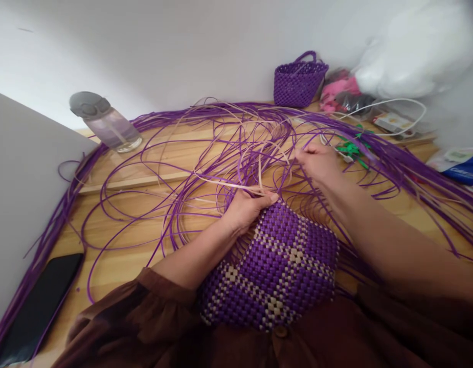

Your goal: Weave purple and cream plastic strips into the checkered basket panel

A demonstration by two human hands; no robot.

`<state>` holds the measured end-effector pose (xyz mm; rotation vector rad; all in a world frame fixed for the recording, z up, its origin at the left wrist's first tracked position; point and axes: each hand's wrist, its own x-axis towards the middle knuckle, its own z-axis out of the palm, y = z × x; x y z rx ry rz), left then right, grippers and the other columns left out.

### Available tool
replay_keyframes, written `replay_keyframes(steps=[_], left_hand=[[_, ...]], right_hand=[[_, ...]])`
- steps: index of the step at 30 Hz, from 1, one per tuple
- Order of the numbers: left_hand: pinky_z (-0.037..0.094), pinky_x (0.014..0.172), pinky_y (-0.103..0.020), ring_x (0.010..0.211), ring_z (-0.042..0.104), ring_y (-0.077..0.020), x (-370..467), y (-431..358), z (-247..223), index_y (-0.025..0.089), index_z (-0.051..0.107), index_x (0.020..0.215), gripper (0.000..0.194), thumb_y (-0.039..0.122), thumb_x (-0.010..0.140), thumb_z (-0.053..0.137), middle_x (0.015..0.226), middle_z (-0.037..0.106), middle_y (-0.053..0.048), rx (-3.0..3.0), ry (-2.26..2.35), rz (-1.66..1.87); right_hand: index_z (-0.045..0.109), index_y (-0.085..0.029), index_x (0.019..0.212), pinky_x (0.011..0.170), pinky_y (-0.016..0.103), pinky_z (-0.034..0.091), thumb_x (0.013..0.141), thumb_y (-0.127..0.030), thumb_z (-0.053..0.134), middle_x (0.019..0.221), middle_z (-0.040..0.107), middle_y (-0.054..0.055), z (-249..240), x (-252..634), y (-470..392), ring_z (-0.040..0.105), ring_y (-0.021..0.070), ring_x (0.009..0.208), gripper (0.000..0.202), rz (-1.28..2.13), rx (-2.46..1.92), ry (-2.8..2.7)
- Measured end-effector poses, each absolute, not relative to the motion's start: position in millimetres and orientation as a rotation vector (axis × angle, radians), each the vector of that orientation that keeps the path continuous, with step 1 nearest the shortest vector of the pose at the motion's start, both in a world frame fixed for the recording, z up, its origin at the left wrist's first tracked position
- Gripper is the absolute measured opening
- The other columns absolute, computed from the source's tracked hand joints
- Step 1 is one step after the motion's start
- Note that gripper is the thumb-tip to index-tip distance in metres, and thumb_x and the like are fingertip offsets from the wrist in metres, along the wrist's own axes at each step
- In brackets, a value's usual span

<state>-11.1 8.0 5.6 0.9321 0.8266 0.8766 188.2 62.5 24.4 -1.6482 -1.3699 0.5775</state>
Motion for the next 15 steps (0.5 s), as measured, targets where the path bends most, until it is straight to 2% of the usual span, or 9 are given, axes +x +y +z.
replay_keyframes(steps=[3, 6, 8, 10, 15], left_hand=[[0.040, 0.061, -0.025, 0.058, 0.055, -0.0101, -10, 7, 5, 0.012, 0.067, 0.068, 0.028, 0.030, 0.059, 0.086, 0.063, 0.063, 0.000, 0.905, 0.820, 0.876], [0.039, 0.059, -0.024, 0.055, 0.053, -0.0089, -9, 6, 4, 0.012, 0.065, 0.065, 0.033, 0.037, 0.059, 0.087, 0.060, 0.061, 0.001, 0.842, 0.770, 0.853], [0.038, 0.056, -0.024, 0.052, 0.052, -0.0092, -9, 5, 3, 0.012, 0.064, 0.064, 0.039, 0.044, 0.062, 0.085, 0.058, 0.061, 0.001, 0.806, 0.741, 0.816], [0.039, 0.056, -0.024, 0.052, 0.053, -0.0094, -9, 5, 4, 0.012, 0.064, 0.065, 0.039, 0.046, 0.062, 0.085, 0.059, 0.061, 0.000, 0.803, 0.733, 0.793], [0.040, 0.057, -0.024, 0.054, 0.054, -0.0087, -6, 6, 2, 0.012, 0.067, 0.068, 0.028, 0.029, 0.057, 0.087, 0.061, 0.063, 0.001, 0.881, 0.826, 0.850]], right_hand=[[0.042, -0.022, 0.064, 0.048, 0.026, 0.023, 0.085, -0.040, 0.063, 0.056, 0.041, -0.004, 25, 195, 82, 0.032, 0.0097, 0.050, 0.035, 0.636, -1.619, -1.143], [0.047, -0.021, 0.072, 0.042, 0.023, 0.026, 0.092, -0.050, 0.055, 0.069, 0.055, 0.000, 29, 184, 74, 0.041, 0.0090, 0.049, 0.036, 0.933, -1.524, -1.079], [0.053, -0.019, 0.079, 0.040, 0.020, 0.027, 0.094, -0.049, 0.053, 0.079, 0.062, 0.003, 31, 175, 60, 0.045, 0.0078, 0.050, 0.033, 1.168, -1.446, -1.076], [0.059, -0.018, 0.084, 0.039, 0.019, 0.028, 0.096, -0.042, 0.053, 0.085, 0.065, 0.004, 33, 168, 48, 0.047, 0.0067, 0.050, 0.027, 1.315, -1.389, -1.076], [0.054, -0.016, 0.070, 0.034, 0.017, 0.021, 0.101, -0.033, 0.045, 0.067, 0.056, 0.001, 29, 162, 49, 0.039, 0.0041, 0.042, 0.037, 1.284, -1.424, -1.013]])
